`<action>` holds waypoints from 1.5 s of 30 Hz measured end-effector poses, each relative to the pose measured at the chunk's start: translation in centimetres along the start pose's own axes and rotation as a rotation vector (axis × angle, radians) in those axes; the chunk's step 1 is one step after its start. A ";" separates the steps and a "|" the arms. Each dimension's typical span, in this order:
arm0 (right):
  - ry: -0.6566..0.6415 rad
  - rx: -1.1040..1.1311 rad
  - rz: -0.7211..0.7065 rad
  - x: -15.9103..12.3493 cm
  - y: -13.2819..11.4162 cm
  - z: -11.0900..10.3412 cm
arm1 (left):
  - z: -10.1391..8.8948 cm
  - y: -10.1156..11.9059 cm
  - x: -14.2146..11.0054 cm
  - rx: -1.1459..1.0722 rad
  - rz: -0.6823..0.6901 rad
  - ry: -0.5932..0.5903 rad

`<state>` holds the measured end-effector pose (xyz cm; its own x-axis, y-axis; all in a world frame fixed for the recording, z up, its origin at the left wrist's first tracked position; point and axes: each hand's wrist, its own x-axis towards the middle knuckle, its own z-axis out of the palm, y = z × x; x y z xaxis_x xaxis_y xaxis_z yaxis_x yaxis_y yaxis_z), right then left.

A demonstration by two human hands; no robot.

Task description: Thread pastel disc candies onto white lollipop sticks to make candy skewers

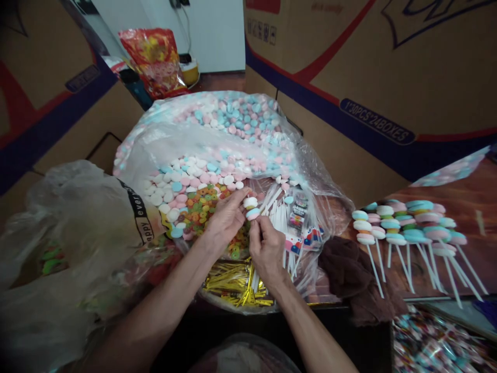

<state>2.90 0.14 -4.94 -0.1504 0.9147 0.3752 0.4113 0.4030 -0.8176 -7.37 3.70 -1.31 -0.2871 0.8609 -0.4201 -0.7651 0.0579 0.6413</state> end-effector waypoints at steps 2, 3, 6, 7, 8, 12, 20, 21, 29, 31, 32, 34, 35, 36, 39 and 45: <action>-0.003 -0.007 -0.017 0.0 0.0 0.0 | 0.1 -0.2 -0.1 0.007 0.002 0.018; -0.002 -0.009 -0.023 -0.1 0.0 0.0 | 0.2 -0.3 -0.1 0.011 -0.001 0.024; 0.032 -0.024 -0.021 0.0 0.1 0.0 | 0.2 -0.5 -0.2 0.003 -0.003 0.011; 0.044 -0.031 -0.021 0.0 0.1 0.0 | 0.2 -0.5 -0.2 -0.003 0.001 0.001; 0.048 -0.038 -0.022 0.0 0.1 0.0 | 0.2 -0.6 -0.2 -0.006 0.005 -0.006; 0.022 -0.050 -0.033 0.2 -0.1 -0.1 | 0.1 -0.7 -0.4 -0.011 0.011 -0.008; -0.021 -0.049 -0.002 0.2 -0.5 -0.1 | 0.3 -2.3 -1.2 0.060 -0.047 0.085; -0.025 -0.045 -0.005 0.2 -0.4 -0.1 | 0.4 -2.5 -1.3 0.064 -0.055 0.068; 0.107 0.112 0.149 0.7 1.1 -0.2 | -0.8 0.8 0.1 0.674 0.241 -0.092; 0.067 0.147 0.179 0.7 1.2 -0.1 | -1.6 2.9 1.0 1.139 0.510 -0.053; 0.044 0.151 0.189 0.7 1.2 -0.1 | -1.9 3.8 1.3 1.380 0.616 -0.008; 0.012 0.147 0.205 0.6 1.2 0.0 | -2.4 4.9 1.8 1.782 0.680 0.070; 0.003 0.142 0.213 0.5 1.2 0.1 | -2.6 5.0 2.0 1.932 0.684 0.090; -0.006 0.138 0.216 0.5 1.2 0.1 | -2.7 5.0 2.2 2.043 0.680 0.098; -0.029 0.126 0.206 0.4 1.3 0.1 | -2.6 4.3 2.8 2.175 0.673 0.127; 0.034 0.143 0.177 0.5 1.3 -0.2 | -2.4 4.1 3.5 2.052 0.655 0.181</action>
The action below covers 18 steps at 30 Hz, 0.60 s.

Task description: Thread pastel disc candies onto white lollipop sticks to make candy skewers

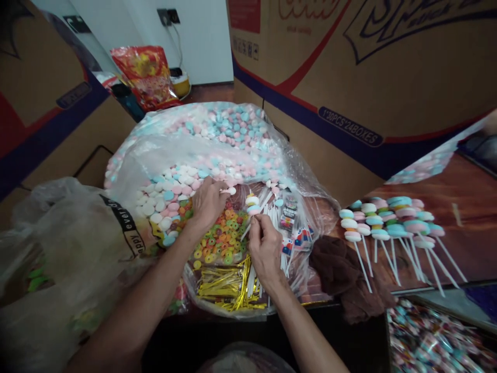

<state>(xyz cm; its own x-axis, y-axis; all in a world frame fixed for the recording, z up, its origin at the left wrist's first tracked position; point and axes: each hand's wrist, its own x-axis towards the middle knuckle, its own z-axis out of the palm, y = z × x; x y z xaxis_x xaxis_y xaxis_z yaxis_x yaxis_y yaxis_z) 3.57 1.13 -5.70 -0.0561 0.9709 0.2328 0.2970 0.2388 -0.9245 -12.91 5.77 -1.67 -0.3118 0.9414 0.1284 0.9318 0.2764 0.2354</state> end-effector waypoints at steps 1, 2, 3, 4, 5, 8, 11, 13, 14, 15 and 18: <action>0.023 0.009 -0.003 0.1 0.0 -0.1 | 0.0 0.0 -0.1 -0.018 0.004 0.010; 0.047 0.016 -0.007 0.1 -0.1 -0.1 | -0.1 -0.1 -0.2 -0.029 0.011 0.020; 0.067 0.022 -0.010 0.2 -0.2 -0.2 | -0.1 -0.1 -0.3 -0.033 0.021 0.027; 0.080 0.026 -0.012 0.3 -0.3 -0.2 | -0.1 0.0 -0.4 -0.035 0.034 0.032; 0.088 0.029 -0.013 0.4 -0.4 -0.4 | -0.1 0.0 -0.5 -0.041 0.049 0.036; 0.076 0.023 -0.004 0.5 -0.8 -1.3 | 0.0 0.7 -0.6 -0.137 0.087 0.042; 0.105 -0.018 0.006 0.6 -1.3 -2.9 | 0.5 2.2 -0.3 -0.437 0.134 0.011; 0.177 -0.052 -0.001 0.7 -1.4 -4.0 | 1.2 3.9 0.0 -0.677 0.195 -0.030; 0.216 -0.060 0.001 0.7 -1.2 -4.6 | 1.7 4.8 0.1 -0.755 0.235 -0.059; 0.250 -0.057 0.011 0.6 -1.0 -5.0 | 2.2 5.8 0.3 -0.778 0.277 -0.088; 0.298 0.006 0.086 0.4 0.0 -5.7 | 3.8 8.0 0.5 -0.767 0.379 -0.133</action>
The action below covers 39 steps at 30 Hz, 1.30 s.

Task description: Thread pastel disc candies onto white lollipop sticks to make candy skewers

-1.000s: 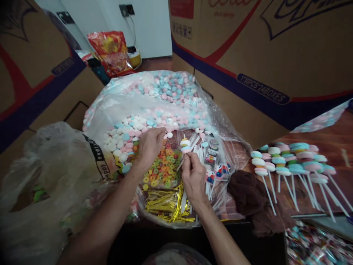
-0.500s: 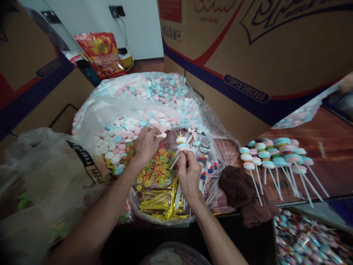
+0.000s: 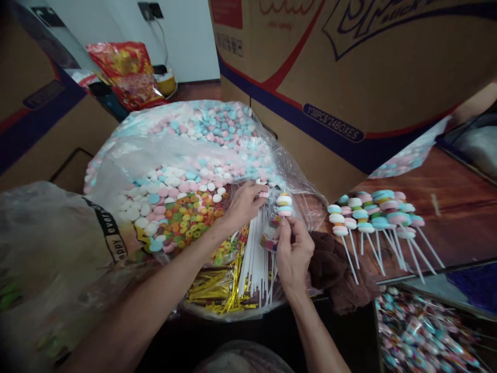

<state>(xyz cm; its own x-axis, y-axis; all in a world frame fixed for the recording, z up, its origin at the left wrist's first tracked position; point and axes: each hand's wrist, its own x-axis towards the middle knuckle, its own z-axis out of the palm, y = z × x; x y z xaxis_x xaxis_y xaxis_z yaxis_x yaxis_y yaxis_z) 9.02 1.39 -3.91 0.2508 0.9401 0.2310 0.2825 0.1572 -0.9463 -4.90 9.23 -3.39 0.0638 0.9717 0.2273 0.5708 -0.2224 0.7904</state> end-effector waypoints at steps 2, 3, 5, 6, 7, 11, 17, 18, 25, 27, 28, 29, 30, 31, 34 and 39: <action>0.001 0.043 0.050 -0.1 0.7 -0.2 | 1.0 -0.2 0.4 -0.028 0.049 -0.037; 0.002 0.059 0.060 -0.2 1.0 -0.2 | 1.3 -0.3 0.5 -0.048 0.064 -0.057; 0.004 0.073 0.058 -0.3 1.4 -0.1 | 1.3 -0.7 0.6 -0.088 0.074 -0.099; 0.006 0.072 0.052 -0.3 1.4 -0.1 | 1.2 -0.9 0.6 -0.105 0.076 -0.120; 0.005 0.068 0.047 -0.3 1.5 0.0 | 1.1 -1.1 0.6 -0.119 0.078 -0.141; -0.011 0.061 0.054 -0.3 1.3 0.0 | 1.0 -1.3 0.4 -0.099 0.095 -0.206; -0.009 0.022 0.020 -0.4 1.4 -0.1 | 0.6 -0.5 -0.8 0.014 0.087 -0.188; -0.018 0.018 0.008 -0.5 1.4 -0.1 | 0.2 -0.4 -1.0 -0.003 0.069 -0.164; -0.188 -0.031 -0.136 -1.5 1.2 0.6 | -3.5 -1.2 -3.1 -0.496 -0.226 0.039; -0.253 -0.024 -0.179 -2.0 1.1 1.1 | -4.0 -1.5 -3.8 -0.581 -0.301 0.119; -0.282 -0.027 -0.200 -2.2 1.1 1.4 | -4.2 -1.7 -4.1 -0.621 -0.327 0.162; -0.306 -0.032 -0.218 -2.4 1.0 1.7 | -4.3 -1.9 -4.3 -0.662 -0.345 0.204; -0.328 -0.033 -0.231 -2.7 1.0 1.9 | -4.4 -2.0 -4.5 -0.703 -0.355 0.242; -0.346 -0.034 -0.241 -2.8 0.9 2.1 | -4.5 -2.2 -4.6 -0.742 -0.360 0.267; -0.372 -0.036 -0.275 -3.0 0.5 2.4 | -4.9 -2.4 -5.0 -0.809 -0.353 0.258; -0.412 -0.049 -0.281 -2.8 0.3 2.6 | -4.9 -2.8 -5.2 -0.887 -0.392 0.258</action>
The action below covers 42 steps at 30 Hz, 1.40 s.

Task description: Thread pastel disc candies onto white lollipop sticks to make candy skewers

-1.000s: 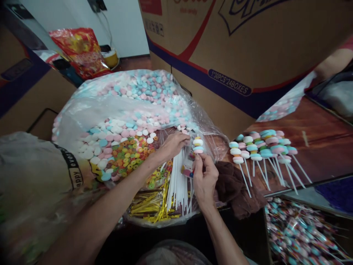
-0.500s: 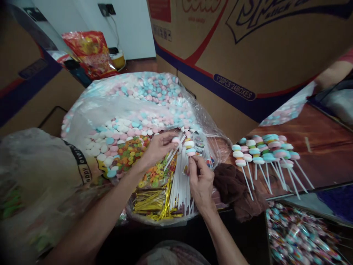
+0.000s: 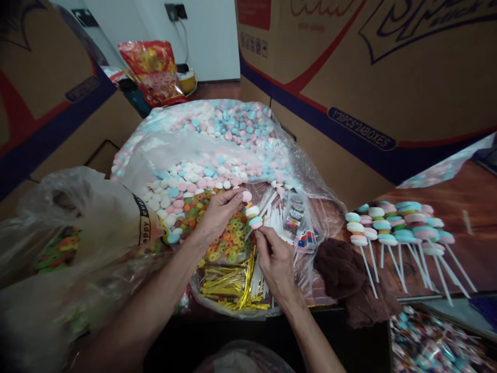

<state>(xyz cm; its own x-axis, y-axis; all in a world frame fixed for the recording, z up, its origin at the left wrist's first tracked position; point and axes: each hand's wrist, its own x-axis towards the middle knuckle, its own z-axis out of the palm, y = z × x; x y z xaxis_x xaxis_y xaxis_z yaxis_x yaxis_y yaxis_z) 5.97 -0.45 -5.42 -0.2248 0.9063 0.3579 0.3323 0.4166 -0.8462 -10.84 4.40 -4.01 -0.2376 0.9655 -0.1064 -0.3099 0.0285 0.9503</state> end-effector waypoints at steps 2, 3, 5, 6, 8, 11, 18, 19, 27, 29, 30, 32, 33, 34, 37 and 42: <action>-0.012 0.002 0.019 0.0 0.2 0.1 | -0.1 -0.2 0.0 -0.010 -0.007 0.007; -0.016 0.006 0.030 -0.1 0.3 0.1 | -0.1 -0.3 0.0 -0.006 -0.005 0.007; -0.022 0.014 0.054 -0.1 0.4 0.2 | -0.1 -0.4 0.0 0.010 -0.001 0.006; -0.024 0.019 0.066 -0.1 0.4 0.2 | -0.1 -0.4 0.0 0.021 0.003 0.008; -0.024 0.031 0.086 -0.1 0.3 0.2 | -0.1 -0.4 -0.1 0.052 0.014 0.015; -0.047 0.065 0.141 0.2 0.0 0.0 | 0.0 -0.3 -0.2 0.131 0.057 0.034; -0.058 0.149 0.246 0.4 -0.1 0.1 | 0.5 -0.9 -0.6 0.342 0.216 0.042; -0.054 0.147 0.245 0.3 0.0 0.2 | 0.5 -1.0 -0.6 0.352 0.215 0.048; 0.014 0.093 0.252 0.5 0.1 0.8 | 0.5 -0.7 -1.0 0.461 0.194 -0.047; 0.023 0.074 0.261 0.7 0.1 0.8 | 0.7 -0.7 -1.2 0.482 0.195 -0.041; 0.027 0.066 0.266 0.8 0.1 0.8 | 0.7 -0.7 -1.3 0.496 0.198 -0.034; 0.035 0.057 0.270 1.0 0.1 0.7 | 0.8 -0.8 -1.3 0.521 0.201 -0.025; 0.035 0.054 0.268 1.1 0.1 0.7 | 0.8 -0.9 -1.3 0.526 0.200 -0.029; 0.032 0.051 0.264 1.2 0.0 0.7 | 0.9 -1.0 -1.3 0.525 0.196 -0.038; 0.055 0.038 0.261 1.4 0.1 0.6 | 0.8 -1.3 -1.2 0.513 0.185 -0.070; 0.010 0.017 0.226 1.7 -0.3 0.3 | 0.8 -0.9 -1.2 0.542 0.180 -0.059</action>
<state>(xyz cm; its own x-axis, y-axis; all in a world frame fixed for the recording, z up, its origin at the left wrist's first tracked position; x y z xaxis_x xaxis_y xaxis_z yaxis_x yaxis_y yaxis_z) 5.24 0.99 -4.70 -0.1372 0.9772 0.1621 0.3574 0.2015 -0.9120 -9.51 3.43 -4.49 -0.1861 0.9798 0.0728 0.2505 -0.0243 0.9678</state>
